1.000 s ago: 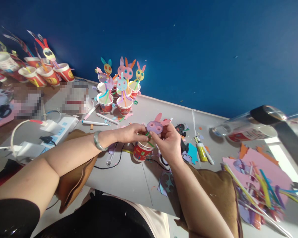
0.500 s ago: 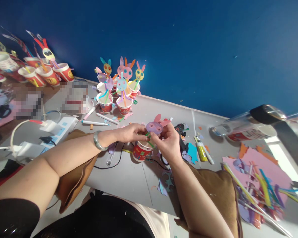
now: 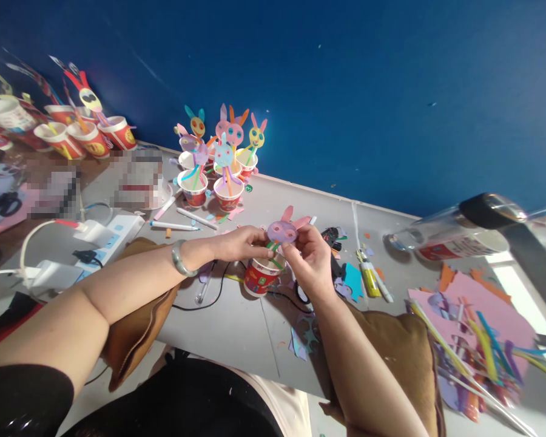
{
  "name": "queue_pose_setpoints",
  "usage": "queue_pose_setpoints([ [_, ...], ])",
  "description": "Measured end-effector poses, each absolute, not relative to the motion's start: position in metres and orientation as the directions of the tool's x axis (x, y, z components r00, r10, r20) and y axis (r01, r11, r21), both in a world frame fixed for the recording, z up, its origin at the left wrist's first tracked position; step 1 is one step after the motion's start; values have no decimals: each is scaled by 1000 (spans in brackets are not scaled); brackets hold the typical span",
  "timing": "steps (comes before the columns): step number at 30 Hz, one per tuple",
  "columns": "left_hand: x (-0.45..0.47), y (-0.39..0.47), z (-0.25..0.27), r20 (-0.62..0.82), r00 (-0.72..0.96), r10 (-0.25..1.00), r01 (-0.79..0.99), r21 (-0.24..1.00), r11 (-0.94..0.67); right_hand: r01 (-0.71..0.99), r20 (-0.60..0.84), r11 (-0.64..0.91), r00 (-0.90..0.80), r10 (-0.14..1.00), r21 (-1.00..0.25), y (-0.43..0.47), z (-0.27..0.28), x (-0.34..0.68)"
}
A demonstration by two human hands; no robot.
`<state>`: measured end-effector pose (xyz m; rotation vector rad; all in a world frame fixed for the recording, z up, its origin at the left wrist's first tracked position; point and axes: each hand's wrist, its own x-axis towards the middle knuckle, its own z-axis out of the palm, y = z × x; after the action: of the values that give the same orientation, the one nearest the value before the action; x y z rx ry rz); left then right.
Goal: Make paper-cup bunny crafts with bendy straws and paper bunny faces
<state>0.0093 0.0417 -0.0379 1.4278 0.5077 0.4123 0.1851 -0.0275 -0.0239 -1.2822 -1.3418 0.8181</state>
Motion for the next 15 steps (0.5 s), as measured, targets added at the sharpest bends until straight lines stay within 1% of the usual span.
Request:
queue_pose_setpoints([
  [3,8,41,-36,-73,823,563,30,996,86,274,217,178,119,969,-945,-27,-29,185],
  [7,8,40,-35,-55,831,553,4,996,94,310,226,173,144,963,-935,-27,-33,183],
  [12,9,41,-40,-49,826,561,-9,995,101,331,236,168,178,955,-929,-27,-37,181],
  [15,9,42,-40,-43,826,563,-18,995,103,326,239,174,169,956,-929,-28,-36,181],
])
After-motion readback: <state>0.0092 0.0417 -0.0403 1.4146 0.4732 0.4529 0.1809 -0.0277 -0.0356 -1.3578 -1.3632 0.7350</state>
